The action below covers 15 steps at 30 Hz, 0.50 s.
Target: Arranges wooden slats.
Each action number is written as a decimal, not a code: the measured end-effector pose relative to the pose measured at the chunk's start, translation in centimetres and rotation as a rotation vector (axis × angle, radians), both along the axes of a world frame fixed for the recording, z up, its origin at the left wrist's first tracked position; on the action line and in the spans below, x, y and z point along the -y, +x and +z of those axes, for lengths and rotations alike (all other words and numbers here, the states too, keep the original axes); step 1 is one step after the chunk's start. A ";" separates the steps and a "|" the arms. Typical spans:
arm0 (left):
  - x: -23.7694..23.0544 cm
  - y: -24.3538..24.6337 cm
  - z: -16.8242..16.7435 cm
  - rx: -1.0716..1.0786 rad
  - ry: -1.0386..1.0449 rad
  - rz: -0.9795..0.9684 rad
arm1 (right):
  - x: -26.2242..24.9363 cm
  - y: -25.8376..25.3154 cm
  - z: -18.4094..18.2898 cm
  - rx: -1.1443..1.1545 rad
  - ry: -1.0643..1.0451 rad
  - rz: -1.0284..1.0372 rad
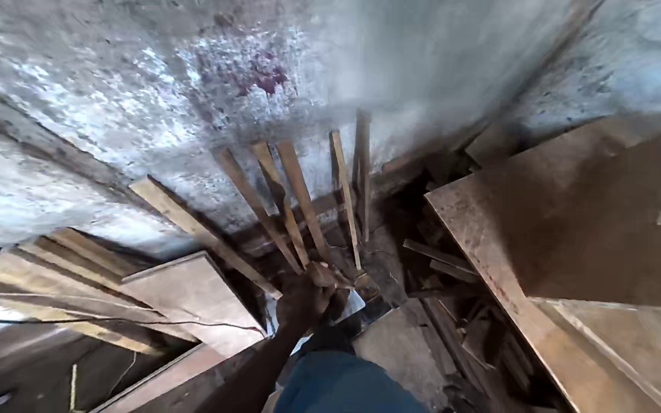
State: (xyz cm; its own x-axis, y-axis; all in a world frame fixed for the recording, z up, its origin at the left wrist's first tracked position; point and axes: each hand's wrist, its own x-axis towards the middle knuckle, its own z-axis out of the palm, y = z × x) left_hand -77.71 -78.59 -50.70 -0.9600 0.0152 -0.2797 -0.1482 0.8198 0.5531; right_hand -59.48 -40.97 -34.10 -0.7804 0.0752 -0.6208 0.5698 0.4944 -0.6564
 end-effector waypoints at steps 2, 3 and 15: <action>0.6 -1.0 0.0 -0.076 0.046 -0.036 | 1.5 -1.6 0.6 0.002 -0.023 -0.007; 0.8 -1.9 0.0 -0.075 0.057 -0.033 | 2.2 -2.3 0.2 0.005 -0.028 0.012; 1.5 -16.4 4.8 0.056 0.252 0.164 | 6.2 -11.0 -0.5 0.110 0.018 0.099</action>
